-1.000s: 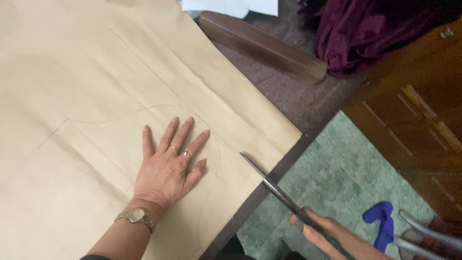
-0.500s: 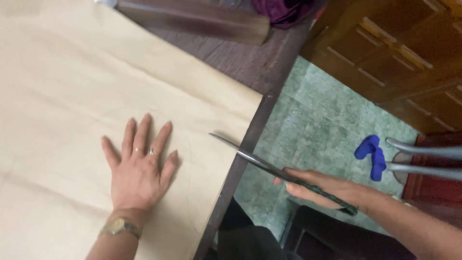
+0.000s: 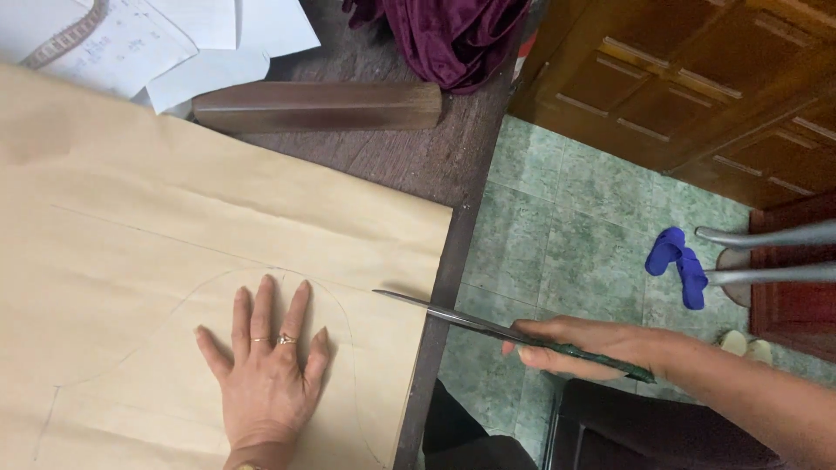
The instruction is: Cutting a garment pattern out of brown paper using large fabric scissors
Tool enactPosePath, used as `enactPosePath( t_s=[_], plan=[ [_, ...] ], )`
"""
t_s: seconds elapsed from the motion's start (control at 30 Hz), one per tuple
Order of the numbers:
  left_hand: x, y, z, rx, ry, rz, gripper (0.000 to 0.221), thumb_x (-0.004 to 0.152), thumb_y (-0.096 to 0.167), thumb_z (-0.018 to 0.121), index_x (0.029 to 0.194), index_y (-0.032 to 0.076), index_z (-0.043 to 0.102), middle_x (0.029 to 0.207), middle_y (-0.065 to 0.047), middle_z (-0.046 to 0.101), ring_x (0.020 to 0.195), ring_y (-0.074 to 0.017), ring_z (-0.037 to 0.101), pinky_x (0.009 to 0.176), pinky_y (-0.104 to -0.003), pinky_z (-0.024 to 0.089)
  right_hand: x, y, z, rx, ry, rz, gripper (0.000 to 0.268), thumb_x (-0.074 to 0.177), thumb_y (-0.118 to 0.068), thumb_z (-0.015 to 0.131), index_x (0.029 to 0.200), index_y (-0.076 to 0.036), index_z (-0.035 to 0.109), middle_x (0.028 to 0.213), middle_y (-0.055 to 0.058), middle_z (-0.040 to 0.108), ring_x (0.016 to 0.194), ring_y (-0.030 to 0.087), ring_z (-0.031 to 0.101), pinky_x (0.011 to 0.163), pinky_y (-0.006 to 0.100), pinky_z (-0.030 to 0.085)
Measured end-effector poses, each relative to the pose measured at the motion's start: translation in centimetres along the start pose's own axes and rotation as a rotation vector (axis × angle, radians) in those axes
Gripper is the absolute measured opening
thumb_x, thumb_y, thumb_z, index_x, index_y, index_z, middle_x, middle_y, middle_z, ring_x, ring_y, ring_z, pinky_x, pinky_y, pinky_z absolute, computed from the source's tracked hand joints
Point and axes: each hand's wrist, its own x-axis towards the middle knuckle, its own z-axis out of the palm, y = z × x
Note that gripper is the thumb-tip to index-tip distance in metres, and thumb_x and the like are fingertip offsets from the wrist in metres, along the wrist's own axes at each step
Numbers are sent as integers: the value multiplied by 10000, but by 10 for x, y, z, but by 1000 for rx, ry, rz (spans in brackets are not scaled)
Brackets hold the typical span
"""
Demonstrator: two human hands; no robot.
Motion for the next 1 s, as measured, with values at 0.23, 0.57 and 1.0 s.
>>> enactPosePath(
  t_s=[0.23, 0.57, 1.0],
  plan=[
    [0, 2, 0, 2, -17, 23, 547, 909, 493, 356, 1450, 410, 366, 1587, 12, 281, 1476, -274, 222, 1102, -699, 119, 7, 12, -4, 60, 10, 103, 659, 843, -588, 353, 1390, -244, 483, 1388, -91, 547, 1276, 99, 514, 1057, 305, 384],
    [0, 2, -2, -34, -15, 14, 532, 903, 484, 378, 1429, 409, 409, 1578, 18, 309, 1470, -268, 241, 1108, -687, 113, -8, -23, -3, -81, 52, 17, 534, 886, -524, 372, 1257, -215, 602, 1086, -93, 664, 1027, 56, 624, 905, 236, 494],
    [0, 3, -5, -52, -7, 24, 519, 904, 462, 409, 1417, 393, 440, 1575, 14, 320, 1468, -283, 254, 1095, -703, 138, -7, -17, -2, -57, 54, -27, 475, 902, -490, 393, 1214, -202, 606, 1084, -75, 668, 1015, 72, 637, 886, 249, 514]
  ],
)
